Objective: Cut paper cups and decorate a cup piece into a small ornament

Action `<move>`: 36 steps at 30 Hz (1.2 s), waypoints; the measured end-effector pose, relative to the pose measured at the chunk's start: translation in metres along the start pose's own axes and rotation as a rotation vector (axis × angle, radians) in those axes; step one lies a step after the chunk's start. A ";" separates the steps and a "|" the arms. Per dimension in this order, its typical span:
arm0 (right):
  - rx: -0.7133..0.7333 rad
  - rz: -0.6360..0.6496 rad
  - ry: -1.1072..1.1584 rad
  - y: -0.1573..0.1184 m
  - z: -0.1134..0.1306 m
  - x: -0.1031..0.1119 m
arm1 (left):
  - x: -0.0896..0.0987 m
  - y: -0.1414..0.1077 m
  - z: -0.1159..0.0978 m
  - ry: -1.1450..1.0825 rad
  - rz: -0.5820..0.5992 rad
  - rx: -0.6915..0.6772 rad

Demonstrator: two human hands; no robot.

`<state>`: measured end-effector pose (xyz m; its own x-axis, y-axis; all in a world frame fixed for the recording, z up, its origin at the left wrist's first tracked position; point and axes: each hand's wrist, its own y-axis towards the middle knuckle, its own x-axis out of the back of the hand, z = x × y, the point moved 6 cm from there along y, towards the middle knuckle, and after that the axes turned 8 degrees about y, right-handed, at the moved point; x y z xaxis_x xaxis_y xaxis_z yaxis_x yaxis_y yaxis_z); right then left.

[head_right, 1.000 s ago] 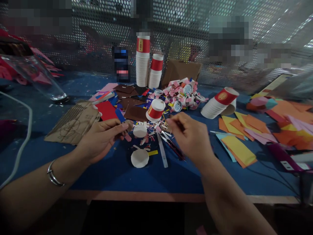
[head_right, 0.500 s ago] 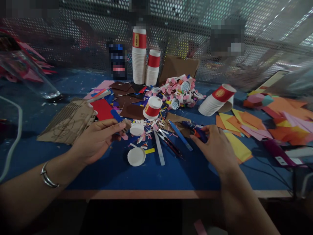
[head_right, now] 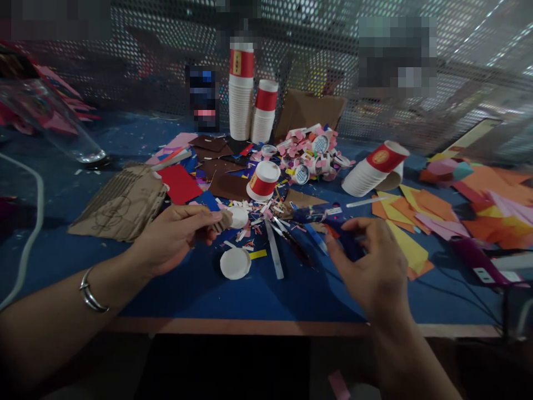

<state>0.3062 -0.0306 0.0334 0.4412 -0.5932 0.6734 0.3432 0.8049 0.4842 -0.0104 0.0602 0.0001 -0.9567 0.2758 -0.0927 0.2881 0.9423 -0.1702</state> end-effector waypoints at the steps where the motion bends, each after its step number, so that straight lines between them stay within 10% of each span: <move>1: 0.049 0.032 0.020 -0.005 0.009 -0.004 | -0.001 0.000 0.000 0.015 0.007 -0.001; 13: 0.540 -0.058 0.100 -0.032 0.078 -0.012 | -0.013 -0.007 0.003 0.115 0.153 0.068; 36: 0.599 -0.045 0.089 -0.036 0.081 -0.012 | -0.015 -0.008 0.004 0.119 0.157 0.118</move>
<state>0.2212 -0.0510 0.0528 0.5139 -0.6048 0.6083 -0.1524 0.6335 0.7586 0.0016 0.0481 -0.0008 -0.8957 0.4445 -0.0123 0.4302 0.8592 -0.2769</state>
